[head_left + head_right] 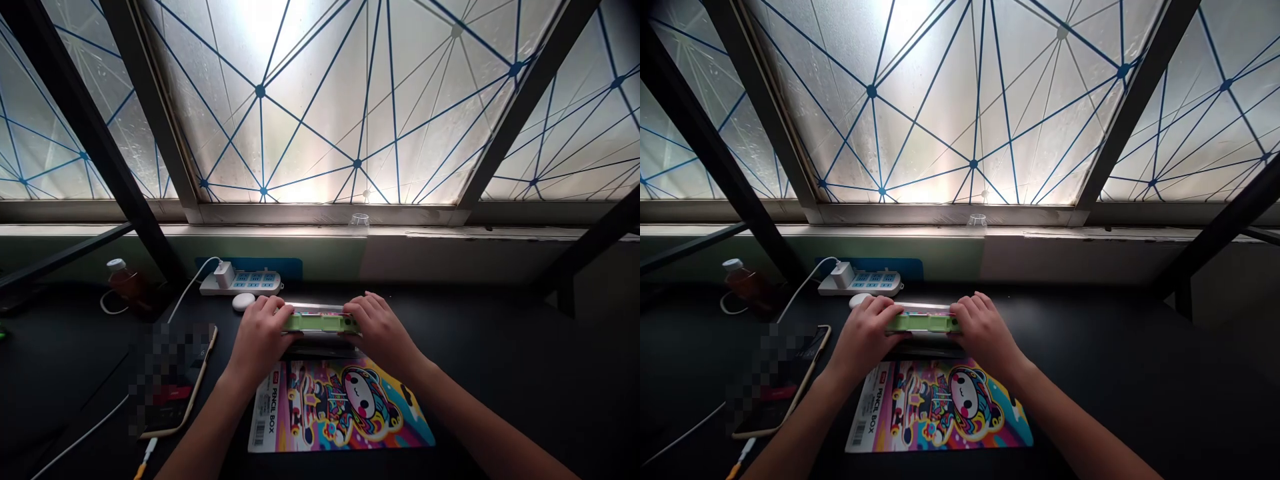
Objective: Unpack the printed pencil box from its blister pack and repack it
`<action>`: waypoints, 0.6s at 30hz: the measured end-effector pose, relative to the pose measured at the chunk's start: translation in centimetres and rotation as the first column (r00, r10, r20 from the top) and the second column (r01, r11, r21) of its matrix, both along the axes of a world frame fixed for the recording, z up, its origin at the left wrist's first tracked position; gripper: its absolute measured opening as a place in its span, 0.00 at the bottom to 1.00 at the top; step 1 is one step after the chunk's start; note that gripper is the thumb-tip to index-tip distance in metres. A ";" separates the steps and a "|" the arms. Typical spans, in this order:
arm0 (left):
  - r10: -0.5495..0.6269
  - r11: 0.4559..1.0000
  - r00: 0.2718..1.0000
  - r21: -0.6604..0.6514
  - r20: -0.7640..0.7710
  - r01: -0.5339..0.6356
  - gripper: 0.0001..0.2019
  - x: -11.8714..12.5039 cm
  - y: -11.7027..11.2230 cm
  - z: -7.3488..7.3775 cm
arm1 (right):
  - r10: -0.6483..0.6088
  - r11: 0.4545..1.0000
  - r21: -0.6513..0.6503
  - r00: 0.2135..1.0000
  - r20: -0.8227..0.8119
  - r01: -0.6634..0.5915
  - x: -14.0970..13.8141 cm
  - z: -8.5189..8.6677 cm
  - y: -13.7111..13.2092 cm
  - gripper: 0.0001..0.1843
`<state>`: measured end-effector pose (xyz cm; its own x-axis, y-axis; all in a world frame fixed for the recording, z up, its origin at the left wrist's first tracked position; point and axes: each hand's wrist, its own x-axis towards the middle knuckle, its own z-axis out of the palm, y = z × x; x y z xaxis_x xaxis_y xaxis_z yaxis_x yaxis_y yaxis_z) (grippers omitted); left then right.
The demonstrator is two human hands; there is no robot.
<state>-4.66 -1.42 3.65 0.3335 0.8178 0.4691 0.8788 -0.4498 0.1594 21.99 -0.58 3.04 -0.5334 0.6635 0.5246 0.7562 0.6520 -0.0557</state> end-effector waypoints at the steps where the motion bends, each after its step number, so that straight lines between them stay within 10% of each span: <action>1: -0.011 0.999 1.000 0.045 0.003 0.011 0.16 0.0 -0.8 0.4 | 0.039 0.997 0.070 0.999 0.008 -0.040 0.0 0.4 -0.8 0.12; 5: -0.085 0.990 0.995 0.120 0.051 0.078 0.19 -0.9 -5.1 -0.4 | 0.187 0.961 0.202 0.982 0.024 -0.188 1.0 0.4 -5.1 0.13; 10: -0.232 0.972 0.972 0.052 0.039 0.230 0.32 -3.0 -9.0 -5.9 | 0.325 0.929 0.167 0.944 0.052 -0.329 3.4 -2.9 -9.6 0.17; 14: -0.302 0.953 0.939 0.010 0.165 0.304 0.36 -3.3 -10.0 -9.3 | 0.327 0.936 0.081 0.932 0.154 -0.342 4.4 -4.5 -10.3 0.17; 18: -0.186 0.952 0.922 -0.171 0.339 0.255 0.39 -3.1 -10.0 -9.6 | 0.256 0.967 -0.080 0.936 0.241 -0.244 4.3 -3.8 -9.6 0.25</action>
